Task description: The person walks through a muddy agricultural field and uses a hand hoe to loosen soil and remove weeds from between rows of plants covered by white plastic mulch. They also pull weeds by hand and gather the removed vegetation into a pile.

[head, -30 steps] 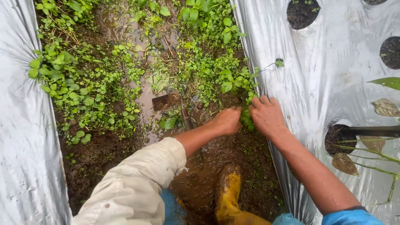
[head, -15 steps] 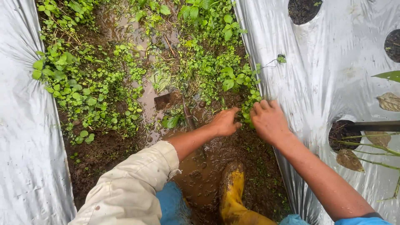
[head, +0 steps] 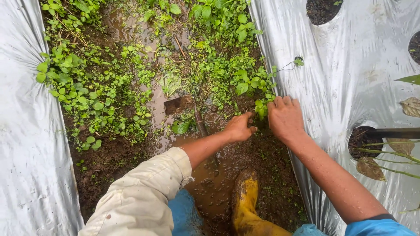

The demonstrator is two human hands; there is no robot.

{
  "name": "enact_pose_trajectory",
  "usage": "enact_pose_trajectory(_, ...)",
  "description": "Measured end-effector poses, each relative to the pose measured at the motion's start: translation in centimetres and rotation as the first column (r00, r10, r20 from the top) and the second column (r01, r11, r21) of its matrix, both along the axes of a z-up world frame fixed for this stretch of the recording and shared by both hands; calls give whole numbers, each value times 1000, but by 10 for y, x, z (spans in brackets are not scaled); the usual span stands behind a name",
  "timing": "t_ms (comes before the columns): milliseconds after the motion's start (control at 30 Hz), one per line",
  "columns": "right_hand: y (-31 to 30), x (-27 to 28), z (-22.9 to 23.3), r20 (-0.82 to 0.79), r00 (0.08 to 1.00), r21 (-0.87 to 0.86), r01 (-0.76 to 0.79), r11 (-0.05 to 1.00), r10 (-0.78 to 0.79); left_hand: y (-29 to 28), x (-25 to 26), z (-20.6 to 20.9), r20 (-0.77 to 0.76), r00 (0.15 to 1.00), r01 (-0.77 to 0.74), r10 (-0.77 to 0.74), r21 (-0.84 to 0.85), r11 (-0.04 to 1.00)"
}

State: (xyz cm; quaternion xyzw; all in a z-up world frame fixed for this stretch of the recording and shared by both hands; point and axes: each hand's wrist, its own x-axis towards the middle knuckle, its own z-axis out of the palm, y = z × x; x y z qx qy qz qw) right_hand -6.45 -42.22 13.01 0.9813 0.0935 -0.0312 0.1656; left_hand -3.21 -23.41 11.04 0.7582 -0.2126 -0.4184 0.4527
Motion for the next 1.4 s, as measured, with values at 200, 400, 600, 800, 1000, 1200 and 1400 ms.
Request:
enact_pose_trajectory(200, -9, -5, -63, 132, 970, -155, -183, 971, 204, -4, -2, -21, 14, 1000, -2, 2, 7, 1000)
enact_pose_trajectory(400, -13, -16, -49, 179, 962, 75, -221, 972, 205, 0, -5, -9, -7, 1000, -24, 24, 23, 999)
enact_pose_trajectory(600, 3, -1, 33, -6, 997, -75, 75, 994, -75, -2, -1, -11, -14, 995, -96, 95, -49, 994)
enact_pose_trajectory(800, 16, 34, 44, -240, 961, -233, 82, 969, -139, -5, 2, -15, -19, 993, -119, 118, -65, 991)
enact_pose_trajectory(1000, -5, 35, 25, -241, 962, -9, 128, 992, -127, -2, 0, -16, -20, 994, -108, 108, -50, 993)
enact_pose_trajectory(1200, 9, 15, 35, -262, 965, -35, 16, 999, -25, -5, -3, -27, -4, 997, -83, 83, -13, 996)
enact_pose_trajectory(1400, 6, -8, -46, -137, 975, -258, -206, 944, 175, -2, -12, -30, -24, 999, -25, 25, 1, 1000)
